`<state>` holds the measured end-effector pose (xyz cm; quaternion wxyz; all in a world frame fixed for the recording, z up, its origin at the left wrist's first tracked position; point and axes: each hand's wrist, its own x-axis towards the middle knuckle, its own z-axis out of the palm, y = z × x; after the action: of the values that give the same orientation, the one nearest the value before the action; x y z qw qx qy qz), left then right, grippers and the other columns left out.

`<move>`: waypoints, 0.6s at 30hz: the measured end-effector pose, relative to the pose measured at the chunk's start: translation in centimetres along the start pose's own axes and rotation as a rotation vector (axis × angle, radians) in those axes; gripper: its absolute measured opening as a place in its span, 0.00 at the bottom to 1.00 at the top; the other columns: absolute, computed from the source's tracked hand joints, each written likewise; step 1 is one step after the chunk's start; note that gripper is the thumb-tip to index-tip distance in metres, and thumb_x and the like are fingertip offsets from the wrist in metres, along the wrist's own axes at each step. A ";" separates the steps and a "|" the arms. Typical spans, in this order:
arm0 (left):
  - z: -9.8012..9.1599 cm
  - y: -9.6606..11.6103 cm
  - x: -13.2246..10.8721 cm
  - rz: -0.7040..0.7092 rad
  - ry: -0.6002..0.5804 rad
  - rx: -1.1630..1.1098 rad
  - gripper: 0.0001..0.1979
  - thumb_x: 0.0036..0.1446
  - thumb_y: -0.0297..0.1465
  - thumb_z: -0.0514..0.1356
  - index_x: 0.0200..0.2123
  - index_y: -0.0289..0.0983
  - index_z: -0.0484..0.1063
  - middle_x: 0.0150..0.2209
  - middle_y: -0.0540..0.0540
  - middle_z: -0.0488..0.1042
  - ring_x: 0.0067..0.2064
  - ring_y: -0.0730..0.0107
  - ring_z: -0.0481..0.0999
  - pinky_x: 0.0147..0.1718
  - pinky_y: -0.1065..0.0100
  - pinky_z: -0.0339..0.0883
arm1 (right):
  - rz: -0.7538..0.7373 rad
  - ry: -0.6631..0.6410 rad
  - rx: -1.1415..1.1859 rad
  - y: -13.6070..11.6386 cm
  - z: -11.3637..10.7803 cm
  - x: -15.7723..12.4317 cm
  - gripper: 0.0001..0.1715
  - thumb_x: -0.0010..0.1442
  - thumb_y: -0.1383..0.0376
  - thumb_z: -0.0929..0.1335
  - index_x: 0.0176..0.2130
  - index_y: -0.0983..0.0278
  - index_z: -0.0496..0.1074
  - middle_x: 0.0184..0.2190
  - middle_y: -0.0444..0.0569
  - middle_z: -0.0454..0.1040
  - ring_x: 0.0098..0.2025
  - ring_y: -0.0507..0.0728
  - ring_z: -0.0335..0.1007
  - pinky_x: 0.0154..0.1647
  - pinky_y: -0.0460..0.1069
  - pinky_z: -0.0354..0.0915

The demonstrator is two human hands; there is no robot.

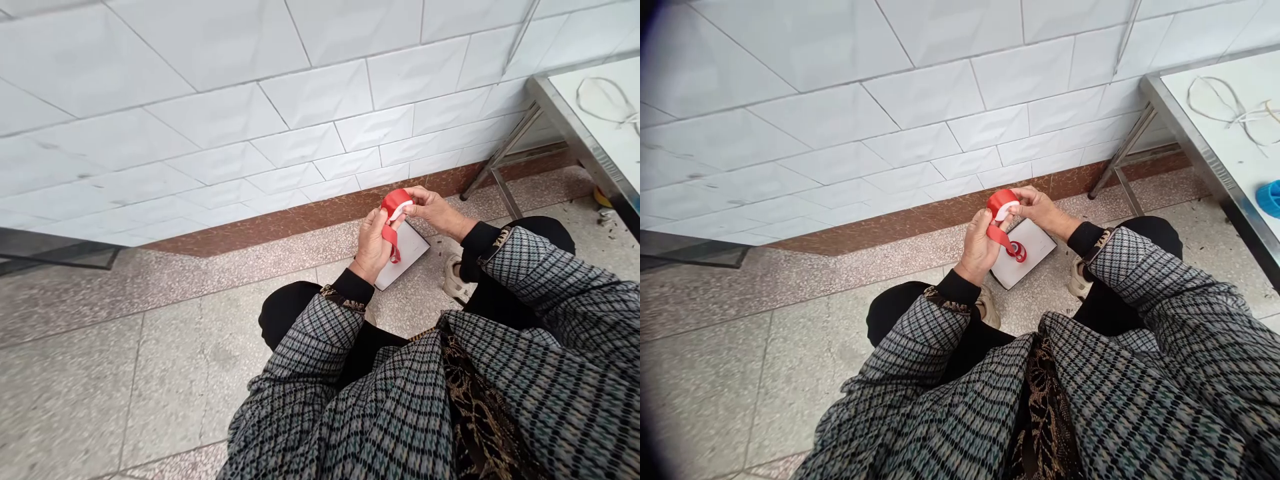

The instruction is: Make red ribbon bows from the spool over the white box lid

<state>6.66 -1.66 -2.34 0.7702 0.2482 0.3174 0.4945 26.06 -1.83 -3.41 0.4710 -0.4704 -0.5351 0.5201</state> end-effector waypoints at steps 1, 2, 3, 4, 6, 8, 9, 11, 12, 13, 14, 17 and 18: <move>0.0 0.1 -0.1 -0.009 -0.027 0.007 0.19 0.60 0.38 0.78 0.30 0.38 0.73 0.39 0.48 0.84 0.50 0.63 0.87 0.63 0.53 0.80 | -0.029 0.038 -0.026 -0.2 -0.2 0.1 0.25 0.58 0.49 0.83 0.51 0.56 0.85 0.55 0.50 0.79 0.55 0.62 0.75 0.57 0.57 0.76; -0.1 0.3 -0.1 -0.014 -0.055 0.024 0.19 0.59 0.38 0.78 0.30 0.38 0.73 0.41 0.47 0.85 0.50 0.64 0.87 0.61 0.54 0.80 | -0.037 0.065 -0.037 -0.6 -0.5 0.1 0.24 0.57 0.50 0.84 0.49 0.57 0.85 0.55 0.50 0.79 0.52 0.60 0.76 0.53 0.56 0.77; -0.3 0.7 -0.1 -0.015 -0.079 0.052 0.19 0.58 0.37 0.79 0.30 0.38 0.73 0.42 0.47 0.85 0.49 0.65 0.86 0.59 0.57 0.81 | -0.020 0.066 -0.037 -1.0 -0.9 0.1 0.25 0.56 0.51 0.84 0.48 0.57 0.85 0.53 0.49 0.80 0.46 0.58 0.76 0.47 0.54 0.77; -0.5 1.1 -0.1 -0.013 -0.095 0.086 0.19 0.58 0.37 0.79 0.30 0.38 0.73 0.43 0.47 0.85 0.47 0.67 0.86 0.56 0.60 0.82 | 0.024 0.033 -0.033 -1.5 -1.2 0.0 0.25 0.55 0.52 0.84 0.49 0.58 0.84 0.50 0.48 0.81 0.40 0.55 0.74 0.41 0.53 0.76; -0.9 2.0 0.1 -0.015 -0.105 0.164 0.18 0.57 0.36 0.79 0.29 0.37 0.73 0.36 0.49 0.82 0.39 0.73 0.82 0.46 0.67 0.80 | 0.139 -0.042 -0.027 -2.6 -1.9 -0.3 0.25 0.57 0.53 0.83 0.51 0.59 0.82 0.39 0.45 0.81 0.32 0.53 0.71 0.34 0.50 0.73; -1.2 2.9 0.2 -0.044 -0.119 0.229 0.18 0.59 0.35 0.78 0.28 0.38 0.73 0.27 0.53 0.73 0.30 0.78 0.74 0.35 0.73 0.74 | 0.219 -0.082 -0.046 -3.4 -2.3 -0.5 0.24 0.59 0.55 0.82 0.51 0.59 0.81 0.32 0.43 0.79 0.30 0.53 0.71 0.32 0.50 0.71; -1.2 3.3 0.2 -0.064 -0.124 0.250 0.19 0.60 0.35 0.77 0.27 0.38 0.71 0.24 0.54 0.69 0.27 0.79 0.70 0.32 0.74 0.70 | 0.234 -0.087 -0.068 -3.7 -2.4 -0.6 0.23 0.59 0.56 0.82 0.51 0.60 0.80 0.31 0.43 0.78 0.30 0.53 0.70 0.32 0.50 0.70; -1.1 4.0 0.1 -0.096 -0.121 0.278 0.22 0.62 0.35 0.76 0.25 0.37 0.68 0.23 0.55 0.65 0.24 0.81 0.64 0.27 0.75 0.64 | 0.222 -0.068 -0.134 -4.1 -2.7 -0.6 0.22 0.57 0.57 0.83 0.48 0.60 0.81 0.31 0.42 0.78 0.31 0.53 0.69 0.33 0.50 0.68; -1.0 4.2 0.1 -0.103 -0.112 0.287 0.23 0.62 0.34 0.76 0.24 0.37 0.66 0.23 0.55 0.64 0.23 0.82 0.62 0.25 0.76 0.60 | 0.205 -0.056 -0.179 -4.2 -2.8 -0.5 0.21 0.56 0.57 0.83 0.46 0.60 0.82 0.31 0.42 0.77 0.32 0.53 0.68 0.34 0.50 0.67; -0.9 4.4 0.0 -0.103 -0.100 0.294 0.24 0.62 0.34 0.76 0.24 0.37 0.65 0.23 0.56 0.62 0.23 0.83 0.59 0.24 0.76 0.58 | 0.187 -0.049 -0.229 -4.2 -3.0 -0.5 0.20 0.55 0.57 0.84 0.45 0.60 0.82 0.31 0.42 0.76 0.33 0.54 0.67 0.35 0.50 0.66; -0.7 4.6 0.0 -0.099 -0.089 0.298 0.25 0.62 0.33 0.76 0.24 0.37 0.64 0.22 0.56 0.61 0.22 0.84 0.57 0.22 0.76 0.55 | 0.170 -0.050 -0.283 -4.3 -3.1 -0.4 0.19 0.54 0.57 0.84 0.43 0.60 0.83 0.30 0.41 0.75 0.34 0.54 0.66 0.36 0.50 0.65; -0.3 5.0 0.0 -0.091 -0.062 0.299 0.25 0.61 0.31 0.76 0.23 0.37 0.63 0.22 0.57 0.58 0.21 0.85 0.55 0.21 0.76 0.53 | 0.125 -0.125 -0.441 -4.5 -3.6 -0.4 0.15 0.52 0.56 0.85 0.37 0.58 0.85 0.31 0.42 0.76 0.37 0.56 0.66 0.39 0.52 0.64; -0.2 5.1 0.0 -0.093 -0.055 0.299 0.25 0.61 0.30 0.76 0.22 0.37 0.63 0.22 0.57 0.57 0.21 0.85 0.54 0.21 0.76 0.53 | 0.113 -0.168 -0.481 -4.6 -3.7 -0.4 0.15 0.52 0.56 0.85 0.36 0.57 0.85 0.32 0.43 0.77 0.37 0.56 0.67 0.40 0.52 0.64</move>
<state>3.42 0.35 1.04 0.7551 0.3586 0.3774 0.3986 29.73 -1.90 1.21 0.2697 -0.5532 -0.6534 0.4407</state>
